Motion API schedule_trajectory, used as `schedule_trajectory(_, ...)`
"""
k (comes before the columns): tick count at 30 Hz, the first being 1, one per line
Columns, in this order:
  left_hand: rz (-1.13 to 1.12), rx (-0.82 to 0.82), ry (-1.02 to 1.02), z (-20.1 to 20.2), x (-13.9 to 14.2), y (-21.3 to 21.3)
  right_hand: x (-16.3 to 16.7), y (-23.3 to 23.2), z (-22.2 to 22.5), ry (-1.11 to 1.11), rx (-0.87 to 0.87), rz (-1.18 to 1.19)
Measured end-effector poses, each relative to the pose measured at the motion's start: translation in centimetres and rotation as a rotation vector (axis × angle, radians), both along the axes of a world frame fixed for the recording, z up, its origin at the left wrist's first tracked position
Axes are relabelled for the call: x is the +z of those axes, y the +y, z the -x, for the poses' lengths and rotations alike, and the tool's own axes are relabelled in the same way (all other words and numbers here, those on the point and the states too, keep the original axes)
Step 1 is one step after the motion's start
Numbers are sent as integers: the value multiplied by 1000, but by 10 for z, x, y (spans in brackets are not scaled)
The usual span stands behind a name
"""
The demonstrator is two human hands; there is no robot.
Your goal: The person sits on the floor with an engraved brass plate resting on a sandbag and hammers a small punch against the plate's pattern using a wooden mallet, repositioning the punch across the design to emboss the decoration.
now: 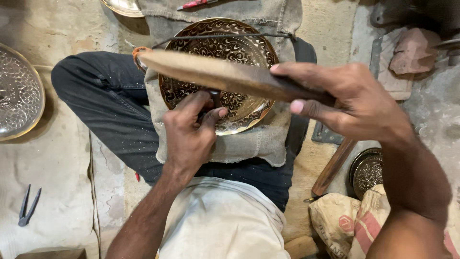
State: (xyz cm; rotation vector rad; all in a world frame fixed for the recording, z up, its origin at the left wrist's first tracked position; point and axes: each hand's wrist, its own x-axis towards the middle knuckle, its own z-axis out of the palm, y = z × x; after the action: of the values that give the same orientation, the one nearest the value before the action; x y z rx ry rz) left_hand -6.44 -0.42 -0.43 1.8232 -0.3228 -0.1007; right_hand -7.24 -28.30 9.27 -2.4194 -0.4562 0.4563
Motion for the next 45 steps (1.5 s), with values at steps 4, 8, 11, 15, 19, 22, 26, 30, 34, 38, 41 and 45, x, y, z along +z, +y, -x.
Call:
schedule_trajectory(4,-20,11,-11,1,1,1,1,0,1,-62,35,-41)
schedule_trajectory(8,-14,19,60,1,-5,2,3,3,4,-73,-56,-69)
schedule_trajectory(11,-101,-41,-1,-2,-14,2,3,3,9,-247,104,-23)
schedule_trajectory(15,48,-80,-27,-1,-18,4,-6,2,21,-35,-35,-88)
schedule_trajectory(19,128,-3,-141,-8,-7,10,-15,-4,42,-170,-195,-272)
schedule_trajectory(22,110,-103,-193,-27,3,8,-29,-6,60,-324,-386,-377)
schedule_trajectory(26,-23,-352,-297,-55,7,-1,-47,-12,70,-492,-452,-310)
schedule_trajectory(30,-48,-451,-321,-61,5,7,-42,-6,62,-489,-385,-241)
schedule_trajectory(34,-77,-443,-329,-60,0,10,-35,17,51,-503,-545,-587)
schedule_trajectory(38,-56,-437,-370,-61,-3,7,-30,3,44,-386,-223,-176)
schedule_trajectory(41,-50,-448,-331,-62,-1,7,-49,-7,45,-489,-395,-368)
schedule_trajectory(45,9,-461,-335,-62,3,6,-54,-9,44,-476,-185,-435)
